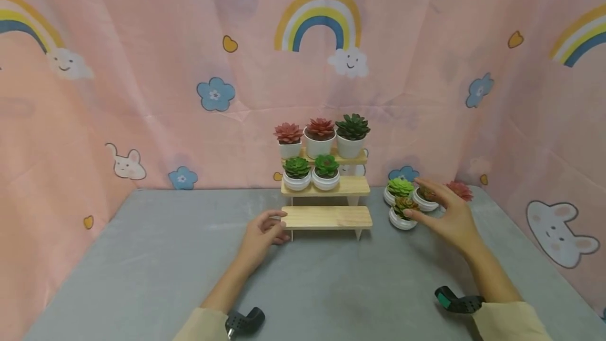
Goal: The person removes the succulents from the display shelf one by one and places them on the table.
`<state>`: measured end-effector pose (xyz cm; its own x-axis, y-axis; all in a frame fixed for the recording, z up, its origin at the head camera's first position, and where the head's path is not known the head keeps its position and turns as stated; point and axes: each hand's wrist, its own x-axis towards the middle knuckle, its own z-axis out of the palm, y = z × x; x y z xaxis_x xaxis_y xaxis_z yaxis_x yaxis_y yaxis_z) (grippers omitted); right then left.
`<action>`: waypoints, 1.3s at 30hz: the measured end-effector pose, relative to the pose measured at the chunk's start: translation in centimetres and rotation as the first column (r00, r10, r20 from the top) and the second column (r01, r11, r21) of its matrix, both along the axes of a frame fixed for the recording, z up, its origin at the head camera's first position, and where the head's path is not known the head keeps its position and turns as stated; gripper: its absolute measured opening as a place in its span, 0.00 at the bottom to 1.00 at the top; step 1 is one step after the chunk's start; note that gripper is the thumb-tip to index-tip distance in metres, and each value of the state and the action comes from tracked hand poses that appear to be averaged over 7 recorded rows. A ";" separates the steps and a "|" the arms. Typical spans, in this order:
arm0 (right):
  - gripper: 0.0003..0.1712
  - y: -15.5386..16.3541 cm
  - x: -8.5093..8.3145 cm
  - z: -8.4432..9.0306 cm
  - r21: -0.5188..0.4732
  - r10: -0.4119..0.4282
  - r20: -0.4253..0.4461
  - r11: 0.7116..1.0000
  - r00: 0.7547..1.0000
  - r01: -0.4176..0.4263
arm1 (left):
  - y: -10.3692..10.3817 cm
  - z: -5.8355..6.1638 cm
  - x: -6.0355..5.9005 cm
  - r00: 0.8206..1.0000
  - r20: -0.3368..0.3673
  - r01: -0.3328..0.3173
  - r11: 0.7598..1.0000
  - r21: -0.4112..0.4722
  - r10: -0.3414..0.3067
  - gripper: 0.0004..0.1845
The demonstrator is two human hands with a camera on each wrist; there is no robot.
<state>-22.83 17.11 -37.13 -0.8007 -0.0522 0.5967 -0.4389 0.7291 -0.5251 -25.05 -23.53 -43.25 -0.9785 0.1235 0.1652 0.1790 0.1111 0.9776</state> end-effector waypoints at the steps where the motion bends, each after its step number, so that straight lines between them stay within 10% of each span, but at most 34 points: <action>1: 0.43 -0.3 0.2 0.5 0.006 0.006 0.004 1.000 1.000 -0.006 | 0.0 0.0 0.0 1.000 -0.001 0.000 1.000 0.002 0.000 0.15; 18: 0.37 -9.2 -1.0 7.3 -0.117 0.253 -0.181 0.954 0.951 -0.276 | -0.5 0.1 0.0 1.000 0.011 -0.006 1.000 0.008 0.006 0.15; 32: 0.35 -14.9 -3.4 7.1 -0.214 0.370 -0.223 0.884 0.902 -0.416 | -0.5 -0.4 -0.2 1.000 0.003 -0.015 1.000 0.010 0.015 0.15; 39: 0.32 -15.3 -3.9 5.4 -0.262 0.328 -0.232 0.885 0.916 -0.384 | -0.1 -0.3 -0.1 1.000 0.002 0.006 1.000 0.022 -0.006 0.16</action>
